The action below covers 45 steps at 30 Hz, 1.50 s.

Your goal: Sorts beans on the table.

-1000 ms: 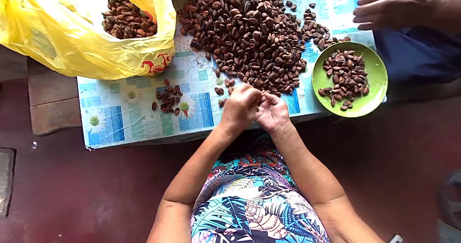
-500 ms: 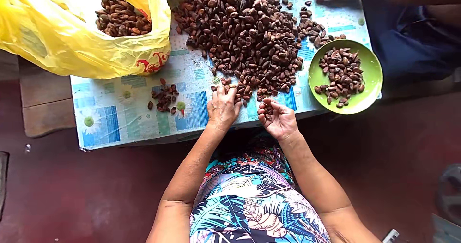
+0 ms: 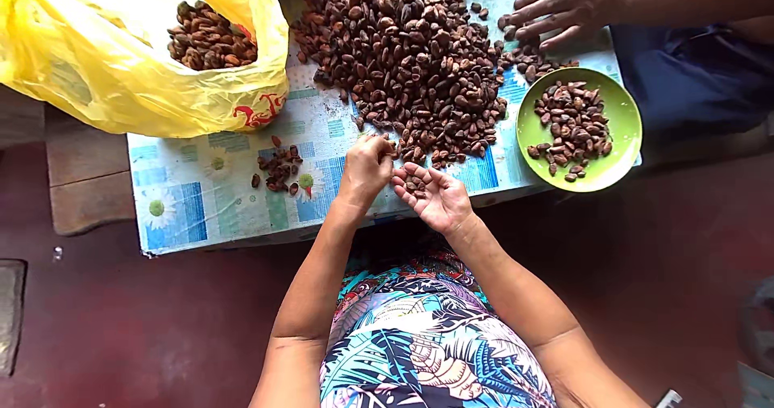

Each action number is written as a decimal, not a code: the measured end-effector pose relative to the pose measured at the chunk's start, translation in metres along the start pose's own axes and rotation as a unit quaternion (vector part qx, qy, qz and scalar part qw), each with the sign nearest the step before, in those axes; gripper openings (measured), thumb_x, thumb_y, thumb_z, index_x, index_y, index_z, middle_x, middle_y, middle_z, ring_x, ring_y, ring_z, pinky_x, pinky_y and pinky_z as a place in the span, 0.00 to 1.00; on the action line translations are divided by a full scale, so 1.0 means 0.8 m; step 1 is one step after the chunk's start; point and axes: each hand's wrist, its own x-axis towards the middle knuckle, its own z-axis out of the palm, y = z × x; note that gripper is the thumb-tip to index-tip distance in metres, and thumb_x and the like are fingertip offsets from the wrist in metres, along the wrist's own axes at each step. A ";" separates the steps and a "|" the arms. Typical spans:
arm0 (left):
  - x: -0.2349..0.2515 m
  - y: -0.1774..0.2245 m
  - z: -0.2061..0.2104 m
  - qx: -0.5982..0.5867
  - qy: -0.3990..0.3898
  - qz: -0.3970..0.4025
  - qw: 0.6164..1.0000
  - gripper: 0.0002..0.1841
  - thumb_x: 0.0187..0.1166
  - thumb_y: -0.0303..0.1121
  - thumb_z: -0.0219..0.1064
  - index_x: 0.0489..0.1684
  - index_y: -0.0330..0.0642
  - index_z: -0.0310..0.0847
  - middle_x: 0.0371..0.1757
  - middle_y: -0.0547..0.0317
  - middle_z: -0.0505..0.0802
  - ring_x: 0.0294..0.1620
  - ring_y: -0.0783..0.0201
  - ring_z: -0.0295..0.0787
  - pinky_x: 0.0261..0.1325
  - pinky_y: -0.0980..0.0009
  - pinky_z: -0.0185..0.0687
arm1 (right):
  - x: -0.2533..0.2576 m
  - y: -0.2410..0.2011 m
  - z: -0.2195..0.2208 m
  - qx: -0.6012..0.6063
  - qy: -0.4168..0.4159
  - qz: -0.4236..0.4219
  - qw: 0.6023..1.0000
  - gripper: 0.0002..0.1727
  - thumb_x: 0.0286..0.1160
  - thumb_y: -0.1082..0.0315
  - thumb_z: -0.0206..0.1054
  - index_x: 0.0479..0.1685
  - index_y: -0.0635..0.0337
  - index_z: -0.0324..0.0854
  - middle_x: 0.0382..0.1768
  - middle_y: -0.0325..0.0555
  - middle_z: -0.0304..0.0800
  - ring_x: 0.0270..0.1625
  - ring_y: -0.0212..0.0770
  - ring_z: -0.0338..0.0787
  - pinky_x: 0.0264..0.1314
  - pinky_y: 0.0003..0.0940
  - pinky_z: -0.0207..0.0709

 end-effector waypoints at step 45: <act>-0.056 0.076 0.027 0.089 -0.024 0.147 0.985 0.05 0.76 0.26 0.69 0.38 0.36 0.92 0.56 0.43 0.94 0.53 0.41 0.92 0.48 0.51 0.88 | 0.012 0.004 -0.008 0.073 -0.019 -0.009 0.997 0.27 0.92 0.57 0.34 0.51 0.60 0.81 0.40 0.44 0.92 0.44 0.36 0.93 0.48 0.30 0.86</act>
